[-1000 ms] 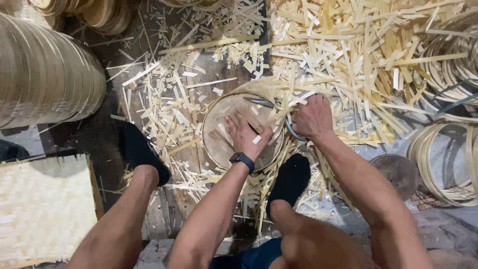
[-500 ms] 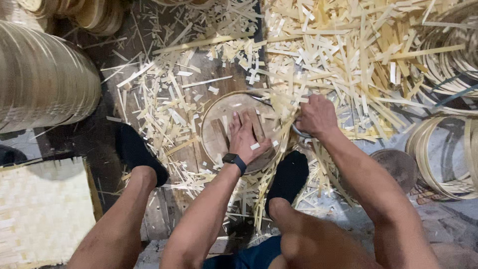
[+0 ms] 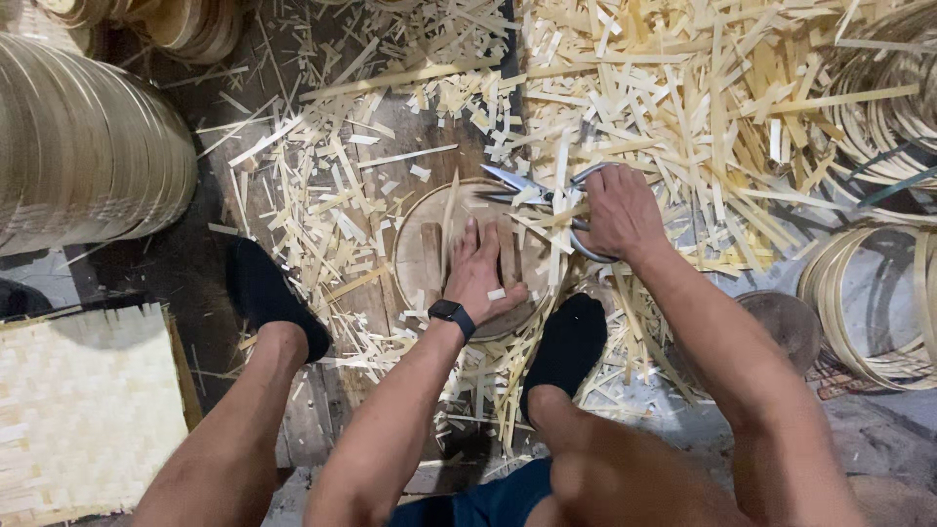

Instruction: The person places a circular bamboo frame over a woven bamboo sheet and uses shears to trim the edges of the sheet to fit the frame.

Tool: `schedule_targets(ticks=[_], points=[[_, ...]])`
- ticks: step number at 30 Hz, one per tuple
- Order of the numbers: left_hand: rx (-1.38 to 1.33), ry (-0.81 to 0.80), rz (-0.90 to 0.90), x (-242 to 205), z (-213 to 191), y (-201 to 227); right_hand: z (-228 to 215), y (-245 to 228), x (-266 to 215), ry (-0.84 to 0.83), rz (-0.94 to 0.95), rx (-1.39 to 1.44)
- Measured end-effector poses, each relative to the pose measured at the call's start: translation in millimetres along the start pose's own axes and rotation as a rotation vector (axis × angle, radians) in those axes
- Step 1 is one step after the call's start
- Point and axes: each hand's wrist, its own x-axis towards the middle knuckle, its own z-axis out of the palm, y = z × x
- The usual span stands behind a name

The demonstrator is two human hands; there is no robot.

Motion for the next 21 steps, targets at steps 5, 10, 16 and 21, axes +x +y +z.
schedule_targets(ticks=[5, 10, 16, 21], points=[[0.025, 0.015, 0.024, -1, 1, 5, 16, -5, -5, -0.033, 0.04, -0.028], [0.087, -0.122, 0.078, -4, -10, 0, 33, 18, -5, -0.242, 0.112, 0.045], [0.057, -0.091, 0.115, -13, 8, -17, 52, 48, -28, 0.162, 0.233, 0.235], [-0.212, 0.307, 0.072, -13, 57, -2, 67, 45, -45, -0.043, 0.704, 0.568]])
